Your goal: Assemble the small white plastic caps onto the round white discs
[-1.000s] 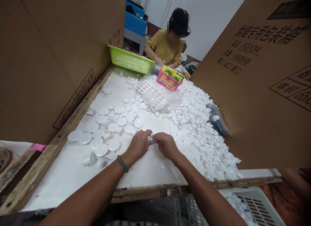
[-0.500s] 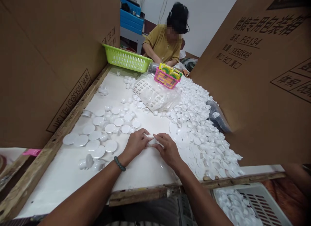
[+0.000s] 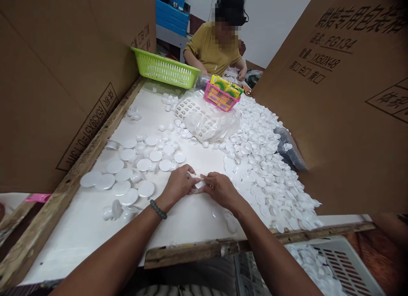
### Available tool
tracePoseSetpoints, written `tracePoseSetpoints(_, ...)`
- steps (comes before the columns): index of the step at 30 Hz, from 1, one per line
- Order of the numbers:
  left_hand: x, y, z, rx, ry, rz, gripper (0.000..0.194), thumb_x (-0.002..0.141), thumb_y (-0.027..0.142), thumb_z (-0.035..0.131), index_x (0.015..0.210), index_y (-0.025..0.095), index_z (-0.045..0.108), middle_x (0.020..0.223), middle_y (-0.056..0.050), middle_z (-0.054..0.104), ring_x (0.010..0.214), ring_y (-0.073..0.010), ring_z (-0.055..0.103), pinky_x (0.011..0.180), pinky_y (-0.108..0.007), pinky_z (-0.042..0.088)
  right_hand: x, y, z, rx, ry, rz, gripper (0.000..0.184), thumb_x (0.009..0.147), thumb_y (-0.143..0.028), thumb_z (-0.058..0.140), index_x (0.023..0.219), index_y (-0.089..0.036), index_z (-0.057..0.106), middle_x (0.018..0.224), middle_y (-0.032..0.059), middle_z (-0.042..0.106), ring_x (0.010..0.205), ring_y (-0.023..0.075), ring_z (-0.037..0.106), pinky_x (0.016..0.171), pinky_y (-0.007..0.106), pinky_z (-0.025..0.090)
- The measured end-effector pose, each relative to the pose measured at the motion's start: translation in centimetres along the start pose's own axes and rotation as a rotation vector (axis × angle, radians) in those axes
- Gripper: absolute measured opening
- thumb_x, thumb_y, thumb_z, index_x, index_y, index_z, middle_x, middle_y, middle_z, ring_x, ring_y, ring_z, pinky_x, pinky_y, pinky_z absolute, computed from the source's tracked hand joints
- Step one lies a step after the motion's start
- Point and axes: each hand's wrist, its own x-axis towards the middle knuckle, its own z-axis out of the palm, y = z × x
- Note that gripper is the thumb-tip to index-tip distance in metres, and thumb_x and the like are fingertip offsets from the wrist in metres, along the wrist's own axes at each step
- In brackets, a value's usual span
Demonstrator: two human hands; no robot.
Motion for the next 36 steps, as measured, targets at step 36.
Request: tracePoseSetpoints(36, 0.2, -0.1, -0.3, 0.215, -0.107, 0.079, 0.026, 0.070, 0.038, 0.061, 0.084, 0.020, 0.049, 0.054, 0.004, 0.060, 0.050, -0.0147, 0.057, 0.047, -0.022, 0.037, -0.1, -1.0, 0.3, 0.085, 0.047, 0.134, 0.022, 0.071, -0.038, 0.069, 0.078, -0.019, 0.062, 0.073, -0.0009, 0.053, 0.066, 0.0116, 0.049, 0.056, 0.023, 0.032)
